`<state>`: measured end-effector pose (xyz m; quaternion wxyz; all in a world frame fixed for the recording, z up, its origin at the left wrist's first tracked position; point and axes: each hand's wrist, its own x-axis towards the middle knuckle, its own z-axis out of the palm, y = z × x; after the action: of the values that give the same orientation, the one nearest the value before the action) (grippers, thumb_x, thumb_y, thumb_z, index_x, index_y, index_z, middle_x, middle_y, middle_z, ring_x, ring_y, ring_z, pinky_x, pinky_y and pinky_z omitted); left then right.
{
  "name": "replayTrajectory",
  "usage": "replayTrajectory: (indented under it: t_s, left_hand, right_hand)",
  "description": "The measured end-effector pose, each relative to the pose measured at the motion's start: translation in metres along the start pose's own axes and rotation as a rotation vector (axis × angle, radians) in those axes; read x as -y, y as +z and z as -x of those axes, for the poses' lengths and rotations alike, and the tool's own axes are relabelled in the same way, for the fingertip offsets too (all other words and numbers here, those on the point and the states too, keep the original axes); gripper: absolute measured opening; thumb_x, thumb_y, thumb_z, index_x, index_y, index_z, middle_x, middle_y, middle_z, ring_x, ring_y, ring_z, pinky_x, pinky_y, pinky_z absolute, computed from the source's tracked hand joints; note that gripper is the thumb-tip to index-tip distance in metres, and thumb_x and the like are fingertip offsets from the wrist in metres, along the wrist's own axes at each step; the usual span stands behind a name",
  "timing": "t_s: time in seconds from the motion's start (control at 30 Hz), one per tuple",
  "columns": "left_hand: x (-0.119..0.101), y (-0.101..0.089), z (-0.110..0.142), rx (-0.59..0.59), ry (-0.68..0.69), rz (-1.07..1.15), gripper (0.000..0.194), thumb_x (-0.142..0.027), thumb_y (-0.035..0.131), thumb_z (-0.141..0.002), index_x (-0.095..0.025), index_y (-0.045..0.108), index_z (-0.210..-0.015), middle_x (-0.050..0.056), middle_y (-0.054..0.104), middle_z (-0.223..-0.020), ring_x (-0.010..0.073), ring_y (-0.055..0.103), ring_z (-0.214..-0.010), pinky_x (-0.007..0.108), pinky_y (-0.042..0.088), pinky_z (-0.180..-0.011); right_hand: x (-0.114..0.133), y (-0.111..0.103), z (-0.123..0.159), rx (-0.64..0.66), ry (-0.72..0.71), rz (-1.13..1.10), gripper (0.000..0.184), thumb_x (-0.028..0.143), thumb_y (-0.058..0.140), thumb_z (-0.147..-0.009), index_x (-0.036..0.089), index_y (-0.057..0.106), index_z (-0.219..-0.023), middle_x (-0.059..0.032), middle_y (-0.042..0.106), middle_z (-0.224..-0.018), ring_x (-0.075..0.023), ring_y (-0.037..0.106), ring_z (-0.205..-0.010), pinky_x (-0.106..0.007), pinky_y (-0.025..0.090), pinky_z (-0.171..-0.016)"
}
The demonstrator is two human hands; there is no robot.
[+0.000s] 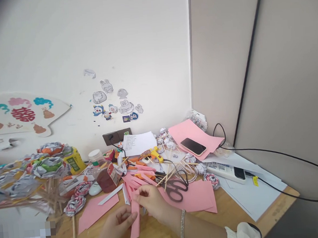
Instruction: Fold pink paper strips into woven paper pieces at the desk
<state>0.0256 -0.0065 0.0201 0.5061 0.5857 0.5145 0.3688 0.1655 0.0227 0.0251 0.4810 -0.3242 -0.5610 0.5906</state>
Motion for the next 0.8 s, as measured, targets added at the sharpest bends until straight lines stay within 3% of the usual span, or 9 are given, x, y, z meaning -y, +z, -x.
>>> replayTrajectory:
  t_s: [0.17, 0.33, 0.63, 0.8]
  left_hand:
    - [0.005, 0.000, 0.000, -0.006, -0.030, -0.001, 0.030, -0.044, 0.058, -0.065, -0.016, 0.053, -0.057, -0.007, 0.045, -0.046, 0.0070, 0.035, -0.044, 0.017, 0.025, -0.042]
    - [-0.004, 0.002, 0.002, 0.009, -0.029, 0.018, 0.027, -0.040, 0.062, -0.063, -0.015, 0.055, -0.060, -0.006, 0.048, -0.049, 0.0076, 0.038, -0.046, 0.017, 0.027, -0.045]
    - [-0.004, 0.009, 0.007, 0.199, -0.012, 0.183, 0.026, -0.038, 0.064, -0.063, -0.014, 0.055, -0.070, -0.001, 0.059, -0.061, 0.0113, 0.050, -0.054, 0.022, 0.036, -0.052]
    - [-0.005, 0.011, 0.005, 0.158, -0.057, 0.204, 0.028, -0.038, 0.066, -0.060, -0.014, 0.053, -0.064, 0.000, 0.061, -0.056, 0.0109, 0.051, -0.049, 0.023, 0.036, -0.049]
  right_hand:
    - [0.000, 0.001, -0.001, -0.015, 0.036, -0.014, 0.022, 0.035, 0.058, -0.068, 0.014, 0.053, -0.066, 0.0019, 0.048, -0.061, -0.0093, 0.043, -0.056, -0.022, 0.035, -0.054]
    - [0.001, 0.001, 0.000, -0.039, 0.020, 0.005, 0.022, 0.034, 0.059, -0.067, 0.013, 0.052, -0.064, 0.0023, 0.046, -0.060, -0.0086, 0.041, -0.056, -0.021, 0.033, -0.053]
    - [-0.002, -0.004, -0.006, -0.104, -0.035, -0.017, 0.027, 0.039, 0.059, -0.066, 0.013, 0.050, -0.064, 0.0024, 0.043, -0.060, -0.0087, 0.040, -0.055, -0.021, 0.034, -0.053]
    - [0.000, -0.002, -0.005, -0.122, -0.054, -0.006, 0.028, 0.040, 0.059, -0.067, 0.014, 0.050, -0.063, 0.0021, 0.043, -0.060, -0.0090, 0.040, -0.056, -0.021, 0.035, -0.053]
